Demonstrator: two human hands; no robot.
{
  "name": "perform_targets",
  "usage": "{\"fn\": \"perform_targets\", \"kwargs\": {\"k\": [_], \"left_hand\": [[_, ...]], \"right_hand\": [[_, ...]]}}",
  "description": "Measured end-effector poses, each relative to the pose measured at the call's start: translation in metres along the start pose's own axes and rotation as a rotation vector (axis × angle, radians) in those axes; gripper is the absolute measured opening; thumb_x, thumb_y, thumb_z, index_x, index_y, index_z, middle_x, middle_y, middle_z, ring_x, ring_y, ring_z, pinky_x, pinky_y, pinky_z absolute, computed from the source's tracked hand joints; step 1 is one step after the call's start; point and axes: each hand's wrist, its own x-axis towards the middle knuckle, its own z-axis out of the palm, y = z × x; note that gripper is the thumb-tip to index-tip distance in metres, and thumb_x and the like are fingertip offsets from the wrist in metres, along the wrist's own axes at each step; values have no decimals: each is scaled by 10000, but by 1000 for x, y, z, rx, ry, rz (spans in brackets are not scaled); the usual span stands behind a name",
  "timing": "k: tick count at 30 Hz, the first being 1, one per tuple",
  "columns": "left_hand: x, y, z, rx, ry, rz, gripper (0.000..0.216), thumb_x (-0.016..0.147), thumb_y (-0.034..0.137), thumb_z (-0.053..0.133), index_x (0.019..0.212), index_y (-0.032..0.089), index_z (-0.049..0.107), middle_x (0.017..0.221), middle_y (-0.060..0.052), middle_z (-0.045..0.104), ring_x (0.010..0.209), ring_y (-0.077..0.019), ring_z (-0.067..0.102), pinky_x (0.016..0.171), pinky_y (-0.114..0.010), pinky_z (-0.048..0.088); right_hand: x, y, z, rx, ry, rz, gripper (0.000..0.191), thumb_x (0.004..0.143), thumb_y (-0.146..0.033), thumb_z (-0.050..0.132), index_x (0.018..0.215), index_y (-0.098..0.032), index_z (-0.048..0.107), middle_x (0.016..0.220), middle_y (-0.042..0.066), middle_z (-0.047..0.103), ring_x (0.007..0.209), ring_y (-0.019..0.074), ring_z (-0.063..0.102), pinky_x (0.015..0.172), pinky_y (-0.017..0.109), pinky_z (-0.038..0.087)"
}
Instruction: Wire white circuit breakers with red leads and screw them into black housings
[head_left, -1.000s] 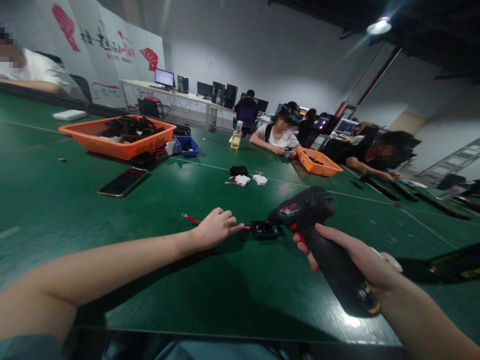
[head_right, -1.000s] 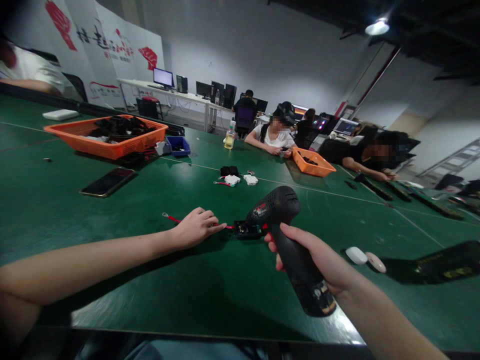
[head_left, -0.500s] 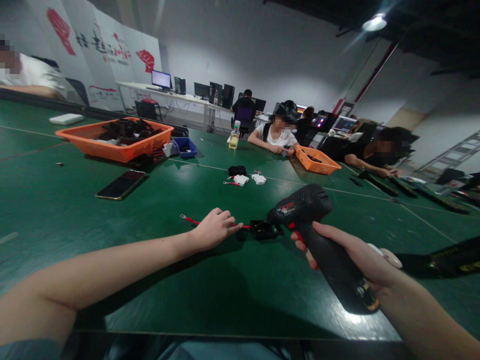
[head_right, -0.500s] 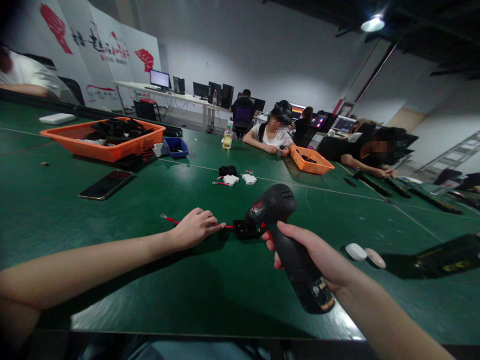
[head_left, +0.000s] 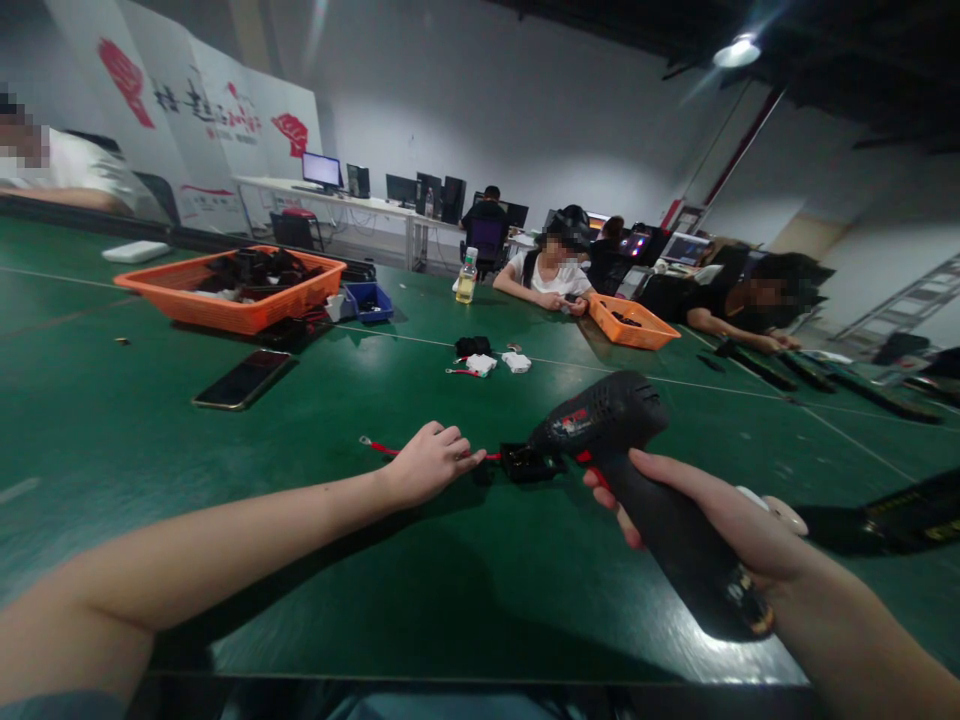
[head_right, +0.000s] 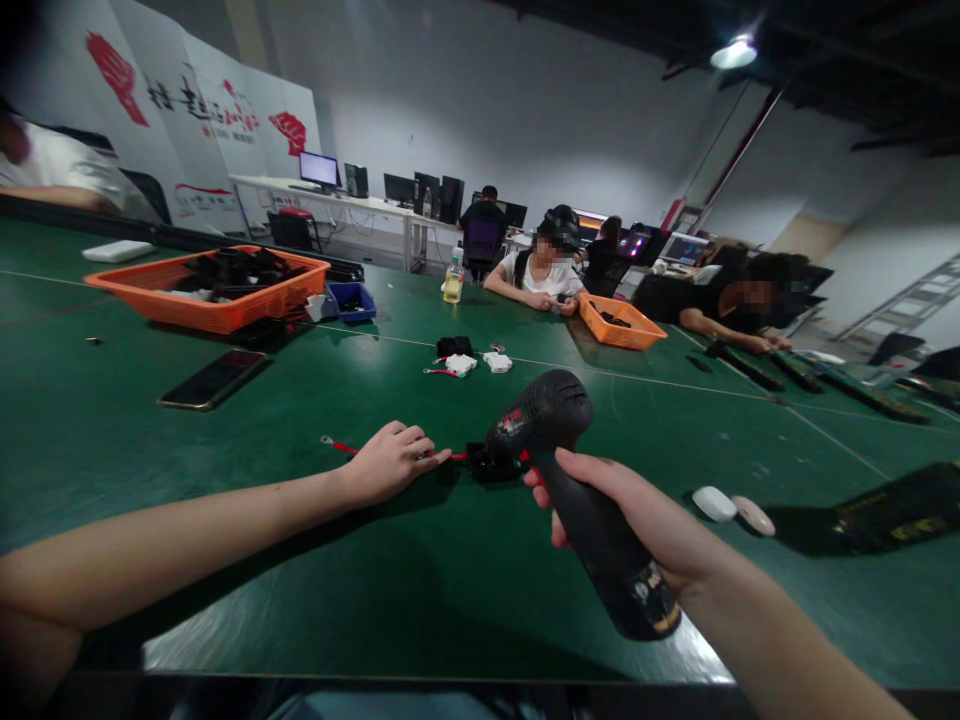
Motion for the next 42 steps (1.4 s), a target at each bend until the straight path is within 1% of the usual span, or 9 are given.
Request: {"fn": "perform_targets", "kwargs": {"k": [9, 13, 15, 17, 19, 22, 28, 34, 42], "left_hand": [[1, 2, -9, 64, 7, 17, 420, 966, 205, 510, 1383, 251, 502, 984, -76, 657, 897, -210, 510, 694, -361, 277], [2, 2, -8, 59, 6, 12, 405, 965, 216, 515, 1369, 255, 515, 969, -75, 655, 891, -207, 520, 694, -352, 287], [2, 3, -8, 53, 3, 3, 392, 960, 212, 520, 1349, 252, 533, 975, -79, 658, 905, -206, 529, 701, -349, 296], [3, 3, -9, 44, -2, 2, 397, 953, 201, 523, 1348, 245, 535, 996, -82, 663, 928, -205, 535, 712, -349, 309], [3, 3, -10, 39, -7, 5, 413, 948, 193, 524, 1358, 242, 527, 1021, -84, 666, 946, -204, 538, 724, -351, 319], [4, 3, -10, 36, -7, 6, 408, 955, 194, 513, 1360, 244, 525, 1035, -78, 670, 948, -202, 542, 727, -353, 325], [4, 3, -9, 47, -8, 1, 398, 960, 222, 515, 1356, 250, 532, 1039, -72, 668, 946, -197, 543, 733, -352, 338], [4, 3, -9, 45, -3, 1, 388, 966, 217, 499, 1350, 249, 540, 1044, -82, 668, 944, -194, 544, 735, -348, 344], [5, 3, -10, 19, 9, 6, 376, 993, 208, 447, 1359, 242, 524, 1020, -67, 672, 943, -196, 545, 732, -350, 330]], "right_hand": [[21, -5, -26, -159, 132, -308, 430, 800, -498, 709, 1047, -145, 696, 953, 88, 705, 648, 164, 648, 530, 247, 499], [60, 0, -45, -631, 288, -481, 420, 834, -528, 644, 1006, -146, 663, 922, 88, 704, 731, 216, 662, 636, 299, 487], [85, 7, -56, -975, 502, -539, 397, 851, -542, 594, 928, -158, 661, 845, 91, 701, 761, 247, 653, 669, 318, 463], [111, 16, -68, -1187, 687, -473, 452, 867, -592, 535, 933, -162, 657, 866, 126, 706, 817, 285, 661, 677, 327, 450], [134, 25, -80, -1268, 733, -339, 494, 874, -608, 506, 992, -152, 655, 913, 157, 713, 859, 306, 674, 690, 333, 455], [158, 38, -99, -1327, 699, -203, 528, 879, -609, 489, 1038, -133, 652, 961, 181, 712, 890, 315, 684, 708, 348, 469], [177, 55, -126, -1386, 647, -118, 600, 865, -654, 481, 1049, -111, 660, 1024, 211, 699, 957, 338, 680, 761, 381, 488], [180, 57, -127, -1388, 590, -101, 600, 867, -637, 486, 1074, -100, 657, 1062, 219, 693, 967, 346, 679, 768, 391, 490], [179, 60, -120, -1402, 627, -54, 639, 880, -631, 476, 1126, -59, 619, 1093, 246, 671, 999, 361, 671, 798, 411, 499]]}}
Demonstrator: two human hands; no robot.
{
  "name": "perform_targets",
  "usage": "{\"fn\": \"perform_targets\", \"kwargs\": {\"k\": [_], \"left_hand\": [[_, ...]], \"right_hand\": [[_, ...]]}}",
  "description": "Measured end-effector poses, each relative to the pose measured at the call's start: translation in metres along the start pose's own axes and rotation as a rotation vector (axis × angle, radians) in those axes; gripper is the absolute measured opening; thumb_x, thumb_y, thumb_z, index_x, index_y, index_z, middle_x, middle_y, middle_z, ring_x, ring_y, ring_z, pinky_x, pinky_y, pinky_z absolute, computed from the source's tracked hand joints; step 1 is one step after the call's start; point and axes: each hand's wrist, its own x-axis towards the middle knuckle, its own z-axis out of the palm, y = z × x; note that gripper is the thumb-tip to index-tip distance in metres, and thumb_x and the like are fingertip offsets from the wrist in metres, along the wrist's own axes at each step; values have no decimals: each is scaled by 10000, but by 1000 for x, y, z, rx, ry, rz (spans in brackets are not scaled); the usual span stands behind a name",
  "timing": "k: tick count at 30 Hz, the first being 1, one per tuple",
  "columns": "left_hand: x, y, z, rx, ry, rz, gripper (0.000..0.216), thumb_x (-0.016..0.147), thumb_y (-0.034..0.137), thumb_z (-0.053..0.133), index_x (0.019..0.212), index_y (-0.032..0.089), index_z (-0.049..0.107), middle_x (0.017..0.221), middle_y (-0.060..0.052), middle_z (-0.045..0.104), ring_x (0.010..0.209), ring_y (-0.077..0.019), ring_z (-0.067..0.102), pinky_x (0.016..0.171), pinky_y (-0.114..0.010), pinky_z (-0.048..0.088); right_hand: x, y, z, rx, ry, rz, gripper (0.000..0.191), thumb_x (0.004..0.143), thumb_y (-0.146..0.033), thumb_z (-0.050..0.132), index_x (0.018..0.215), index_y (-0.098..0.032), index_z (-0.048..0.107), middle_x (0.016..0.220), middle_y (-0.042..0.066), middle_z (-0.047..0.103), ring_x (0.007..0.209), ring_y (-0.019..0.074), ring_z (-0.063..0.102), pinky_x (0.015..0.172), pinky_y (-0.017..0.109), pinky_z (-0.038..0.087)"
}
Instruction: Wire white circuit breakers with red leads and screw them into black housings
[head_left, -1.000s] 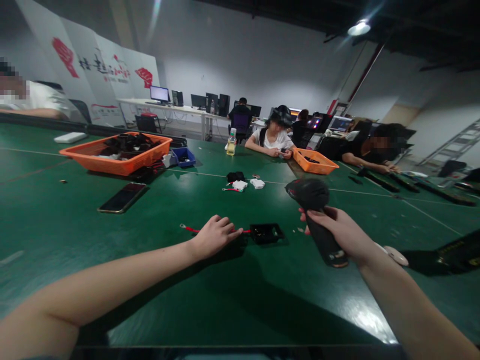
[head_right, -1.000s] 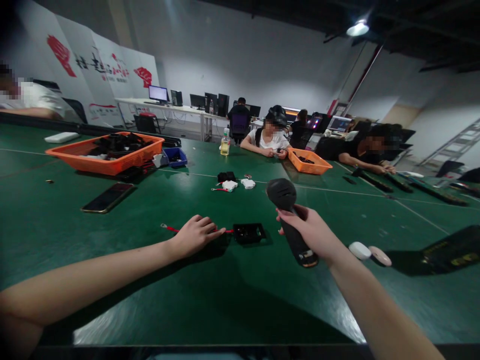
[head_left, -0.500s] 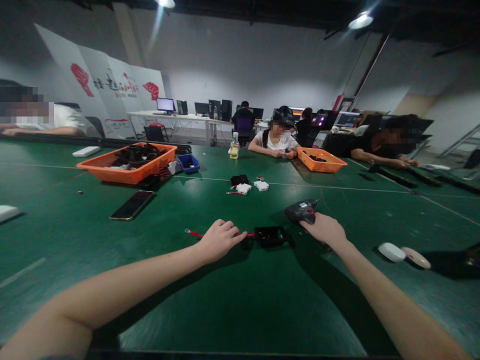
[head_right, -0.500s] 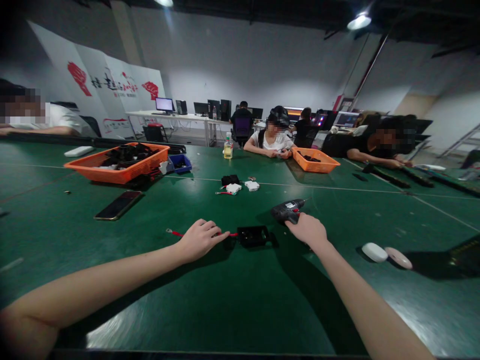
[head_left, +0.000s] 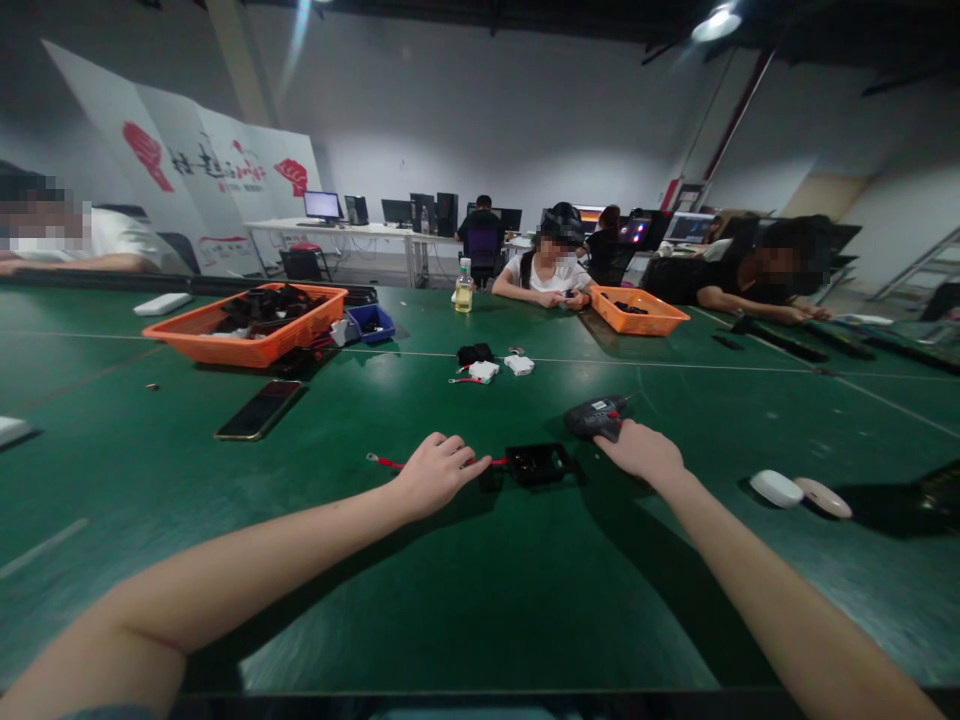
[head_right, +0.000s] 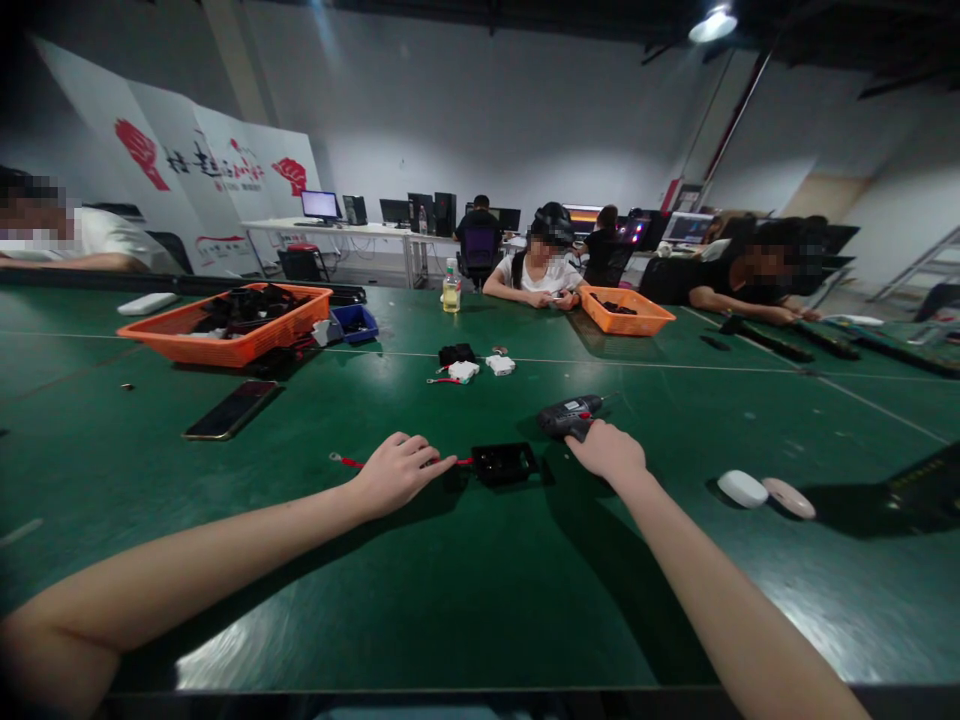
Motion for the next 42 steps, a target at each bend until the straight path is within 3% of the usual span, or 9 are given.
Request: {"fn": "perform_targets", "kwargs": {"k": [12, 25, 27, 30, 34, 37, 42], "left_hand": [[1, 0, -1, -13, -8, 1, 373, 991, 193, 449, 1356, 233, 516, 1034, -60, 679, 963, -201, 555, 743, -358, 325], [1, 1, -2, -14, -4, 2, 385, 958, 185, 500, 1341, 224, 523, 1020, -72, 682, 944, -209, 559, 739, -353, 332], [1, 1, -2, -14, -4, 3, 379, 962, 184, 492, 1338, 221, 524, 1017, -73, 681, 944, -210, 558, 743, -355, 332], [2, 1, -2, -10, -2, 5, 370, 965, 179, 485, 1331, 219, 529, 1019, -75, 680, 947, -210, 557, 748, -357, 332], [2, 3, -3, -3, 0, -3, 357, 968, 181, 483, 1318, 224, 539, 1015, -68, 678, 949, -212, 555, 755, -361, 334], [2, 3, -4, -3, -3, -3, 352, 971, 190, 482, 1316, 224, 539, 1015, -69, 677, 943, -209, 554, 761, -362, 338], [3, 2, -5, 6, -6, 14, 352, 974, 190, 474, 1318, 224, 539, 1011, -76, 677, 944, -207, 554, 770, -359, 342]], "right_hand": [[-8, -4, 5, -39, 72, 1, 634, 905, -637, 429, 1102, -58, 596, 1039, 229, 641, 923, 331, 677, 746, 394, 512], [-18, -12, 12, -144, 236, -20, 572, 905, -583, 481, 1058, -45, 600, 980, 225, 638, 860, 338, 680, 729, 425, 532], [-25, -13, 5, -136, 354, -104, 577, 930, -563, 446, 1102, -31, 589, 1057, 260, 622, 939, 373, 659, 775, 466, 527], [-36, -15, -6, -11, 468, -439, 540, 970, -518, 401, 1234, -72, 553, 1259, 249, 572, 1175, 377, 561, 974, 523, 459], [-49, -25, -6, 215, 314, -857, 631, 924, -529, 530, 1441, -189, 409, 1480, 154, 446, 1368, 317, 415, 1124, 513, 363], [-55, -35, 5, 259, 246, -943, 780, 852, -546, 638, 1490, -210, 339, 1516, 158, 405, 1392, 334, 385, 1129, 547, 356], [-55, -45, 18, 281, 237, -986, 691, 862, -419, 666, 1451, -188, 388, 1421, 162, 510, 1331, 319, 463, 1110, 528, 394]]}}
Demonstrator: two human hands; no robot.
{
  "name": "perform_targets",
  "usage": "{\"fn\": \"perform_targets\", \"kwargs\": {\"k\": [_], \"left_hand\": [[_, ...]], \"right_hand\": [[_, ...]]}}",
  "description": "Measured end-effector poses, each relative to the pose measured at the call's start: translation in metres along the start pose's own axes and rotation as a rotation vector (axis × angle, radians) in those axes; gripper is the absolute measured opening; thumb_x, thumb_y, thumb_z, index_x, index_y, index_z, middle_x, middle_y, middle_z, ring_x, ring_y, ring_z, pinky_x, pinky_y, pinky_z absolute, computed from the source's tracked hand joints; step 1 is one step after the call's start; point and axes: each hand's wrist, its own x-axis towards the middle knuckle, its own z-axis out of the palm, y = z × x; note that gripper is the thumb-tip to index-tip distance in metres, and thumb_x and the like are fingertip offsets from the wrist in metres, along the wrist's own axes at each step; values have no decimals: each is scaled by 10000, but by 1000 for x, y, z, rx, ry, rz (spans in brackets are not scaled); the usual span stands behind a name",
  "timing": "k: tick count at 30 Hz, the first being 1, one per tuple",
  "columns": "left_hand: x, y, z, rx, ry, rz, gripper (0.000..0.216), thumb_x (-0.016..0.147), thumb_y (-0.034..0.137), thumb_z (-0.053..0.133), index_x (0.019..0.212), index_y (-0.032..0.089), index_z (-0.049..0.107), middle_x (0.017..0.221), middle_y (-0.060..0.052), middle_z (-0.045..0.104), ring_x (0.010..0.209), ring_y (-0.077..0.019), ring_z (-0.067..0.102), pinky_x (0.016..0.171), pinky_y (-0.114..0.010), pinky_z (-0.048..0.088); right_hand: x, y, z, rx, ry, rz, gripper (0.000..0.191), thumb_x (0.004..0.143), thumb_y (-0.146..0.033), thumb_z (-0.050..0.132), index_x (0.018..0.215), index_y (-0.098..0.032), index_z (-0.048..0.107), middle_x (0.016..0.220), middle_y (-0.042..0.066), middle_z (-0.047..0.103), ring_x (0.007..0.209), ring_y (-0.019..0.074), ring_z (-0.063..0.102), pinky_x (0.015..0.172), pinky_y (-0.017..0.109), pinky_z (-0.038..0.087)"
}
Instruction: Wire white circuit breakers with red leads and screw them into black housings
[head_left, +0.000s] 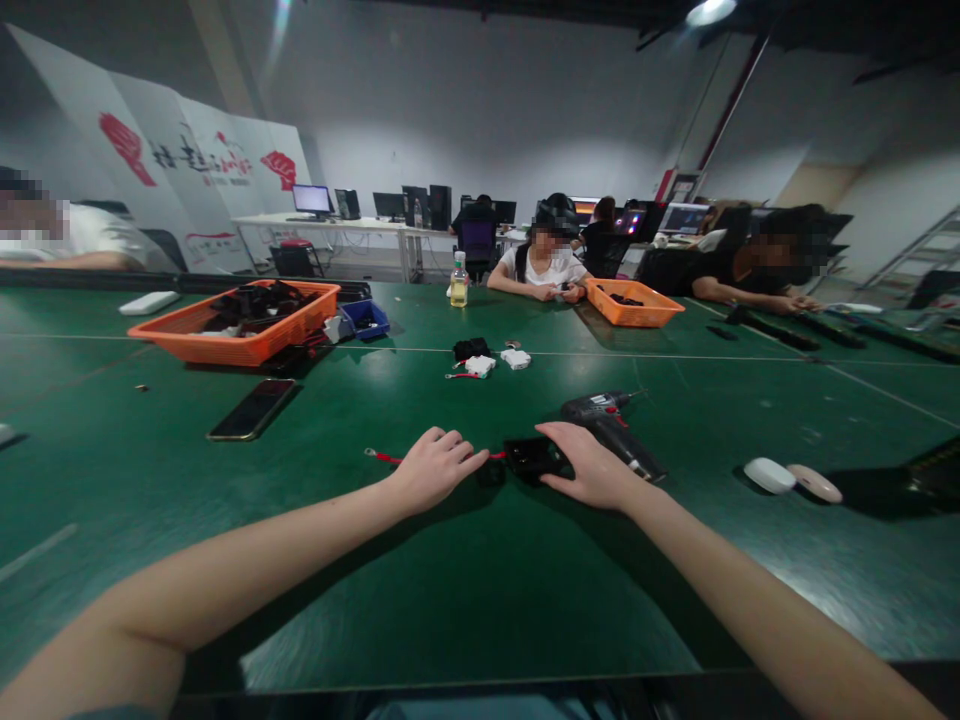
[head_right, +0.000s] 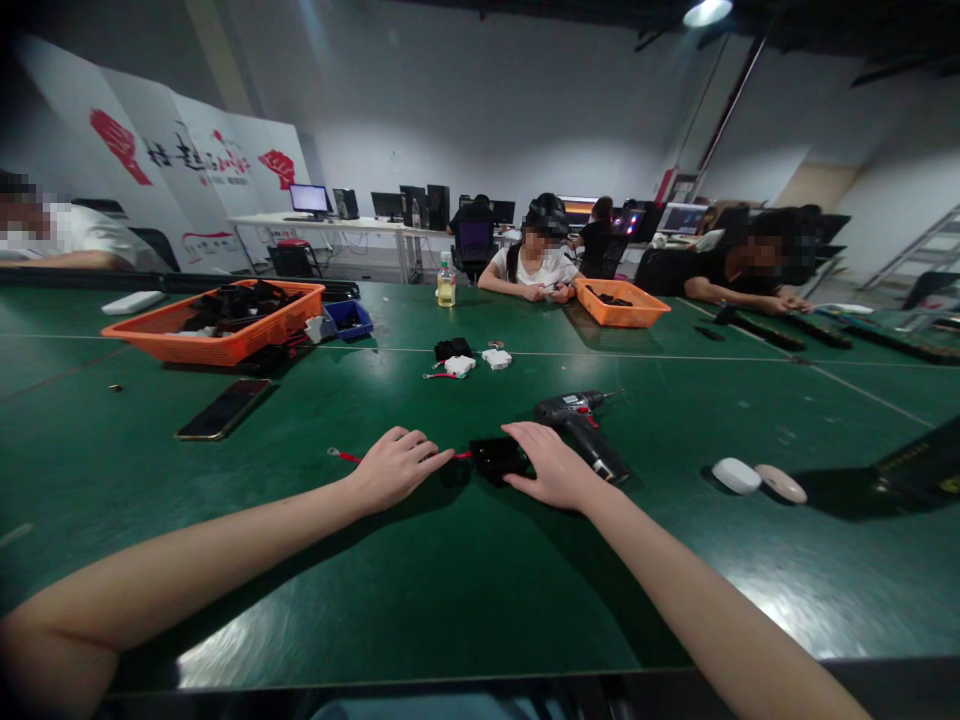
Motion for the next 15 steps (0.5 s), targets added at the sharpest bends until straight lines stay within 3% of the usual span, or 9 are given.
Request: {"fn": "perform_targets", "kwargs": {"k": [6, 15], "left_hand": [[2, -1, 2, 22, 9, -2, 352, 967, 202, 487, 1313, 222, 547, 1021, -83, 674, 945, -211, 556, 753, -355, 344], [3, -6, 6, 22, 31, -20, 325, 959, 197, 498, 1276, 213, 565, 1072, -77, 662, 968, -209, 571, 771, -362, 363]], "right_hand": [[1, 4, 6, 18, -11, -31, 620, 861, -348, 669, 1412, -180, 439, 1371, 157, 559, 1271, 315, 521, 1076, 514, 434], [4, 7, 10, -27, 3, -36, 610, 876, -394, 659, 1407, -173, 455, 1371, 162, 560, 1268, 318, 525, 1075, 510, 435]]}}
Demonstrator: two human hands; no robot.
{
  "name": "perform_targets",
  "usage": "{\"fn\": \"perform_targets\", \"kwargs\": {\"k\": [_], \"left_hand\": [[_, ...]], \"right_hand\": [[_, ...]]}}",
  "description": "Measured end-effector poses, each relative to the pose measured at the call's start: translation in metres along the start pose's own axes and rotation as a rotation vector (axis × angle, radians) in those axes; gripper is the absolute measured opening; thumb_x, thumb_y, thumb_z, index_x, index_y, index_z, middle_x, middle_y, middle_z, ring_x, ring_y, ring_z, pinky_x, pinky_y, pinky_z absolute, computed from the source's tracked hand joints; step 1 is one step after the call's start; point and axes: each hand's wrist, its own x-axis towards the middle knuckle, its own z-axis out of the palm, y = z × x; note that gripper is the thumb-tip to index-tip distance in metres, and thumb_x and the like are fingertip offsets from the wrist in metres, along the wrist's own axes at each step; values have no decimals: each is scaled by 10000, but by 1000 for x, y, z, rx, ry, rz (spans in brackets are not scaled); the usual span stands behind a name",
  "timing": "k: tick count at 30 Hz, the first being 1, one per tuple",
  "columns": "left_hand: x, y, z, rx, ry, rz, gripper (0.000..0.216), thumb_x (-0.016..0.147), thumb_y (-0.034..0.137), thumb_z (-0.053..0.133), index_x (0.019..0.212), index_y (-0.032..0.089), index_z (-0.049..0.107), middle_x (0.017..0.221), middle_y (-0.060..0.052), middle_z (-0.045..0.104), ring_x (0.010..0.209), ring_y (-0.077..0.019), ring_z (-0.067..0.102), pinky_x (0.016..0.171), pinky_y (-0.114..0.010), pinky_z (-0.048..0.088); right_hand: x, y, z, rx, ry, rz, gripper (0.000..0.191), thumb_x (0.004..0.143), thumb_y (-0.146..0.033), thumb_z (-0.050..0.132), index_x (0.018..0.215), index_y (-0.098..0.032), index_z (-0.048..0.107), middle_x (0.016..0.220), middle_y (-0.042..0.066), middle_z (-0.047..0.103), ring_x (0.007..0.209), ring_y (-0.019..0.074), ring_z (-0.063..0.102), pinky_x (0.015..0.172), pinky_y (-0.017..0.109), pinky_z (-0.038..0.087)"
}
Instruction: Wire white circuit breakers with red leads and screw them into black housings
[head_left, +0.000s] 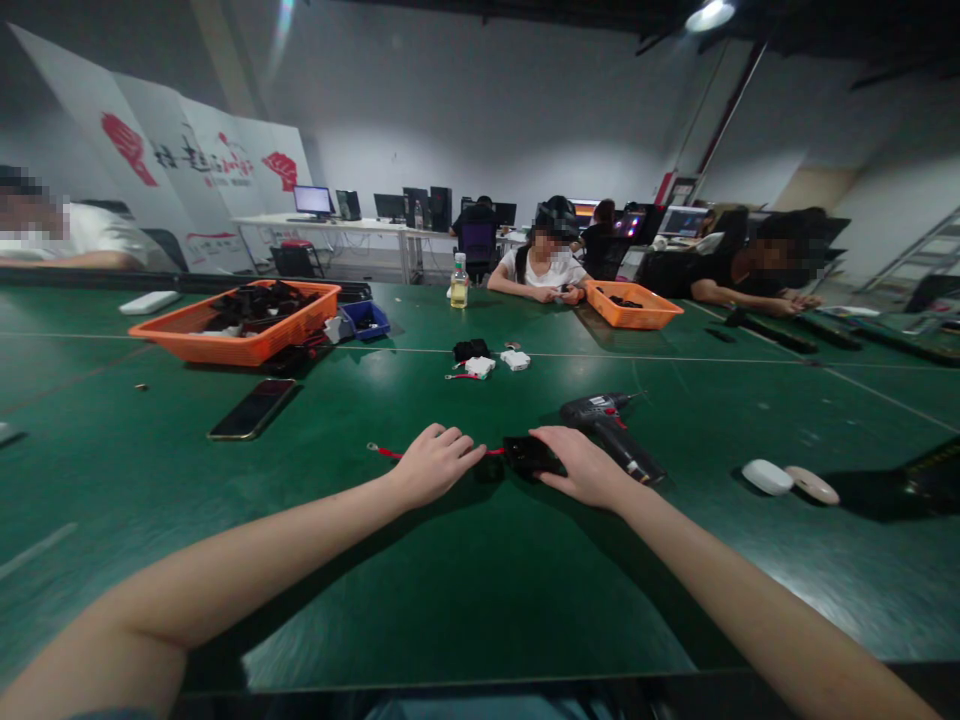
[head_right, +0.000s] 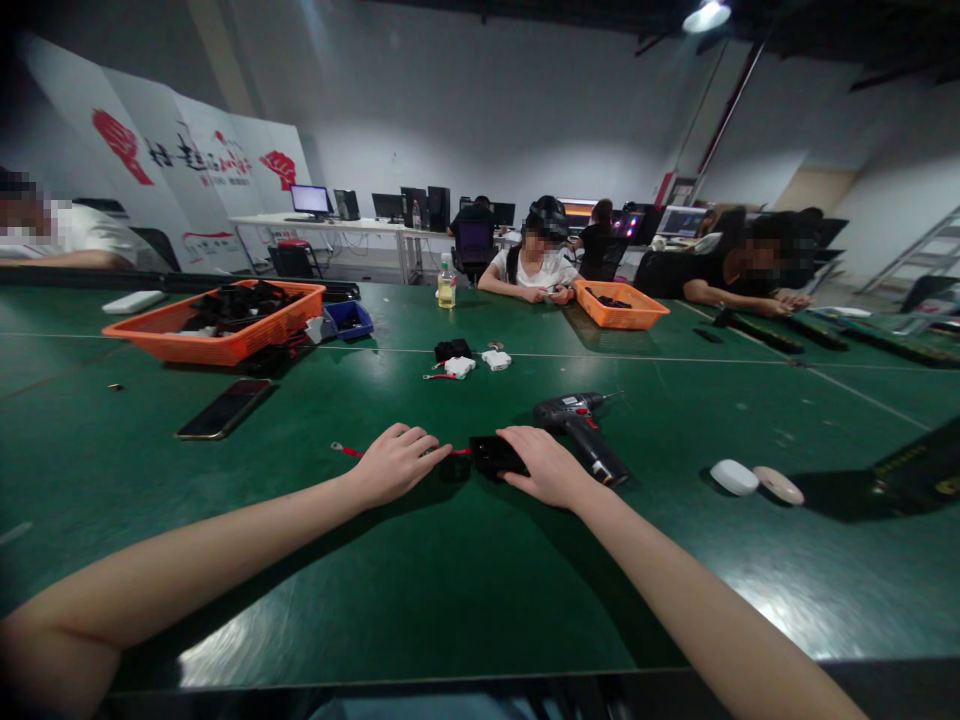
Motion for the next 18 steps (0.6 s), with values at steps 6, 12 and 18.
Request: {"fn": "perform_targets", "kwargs": {"k": [6, 12, 18], "left_hand": [[0, 3, -6, 13, 38, -38, 326, 959, 231, 501, 1276, 202, 571, 1132, -93, 648, 1042, -232, 570, 914, -427, 377], [-1, 3, -15, 8, 110, 9, 313, 973, 254, 490, 1272, 204, 568, 1171, -88, 637, 1157, -246, 533, 1026, -449, 337], [-14, 41, -44, -337, 54, 501, 237, 961, 304, 478, 776, 202, 585, 757, -33, 633, 712, -163, 558, 628, -329, 384]], "right_hand": [[0, -6, -4, -15, -2, 6, 667, 881, -508, 624, 1431, -183, 432, 1415, 170, 516, 1305, 330, 488, 1084, 532, 420], [-2, -16, -12, -80, 116, -125, 523, 907, -397, 578, 1371, -169, 493, 1405, 180, 513, 1299, 336, 474, 1049, 543, 429], [0, -68, 1, -139, 113, -599, 277, 869, -278, 516, 602, -218, 561, 587, 25, 581, 558, 182, 534, 502, 342, 393]]}}
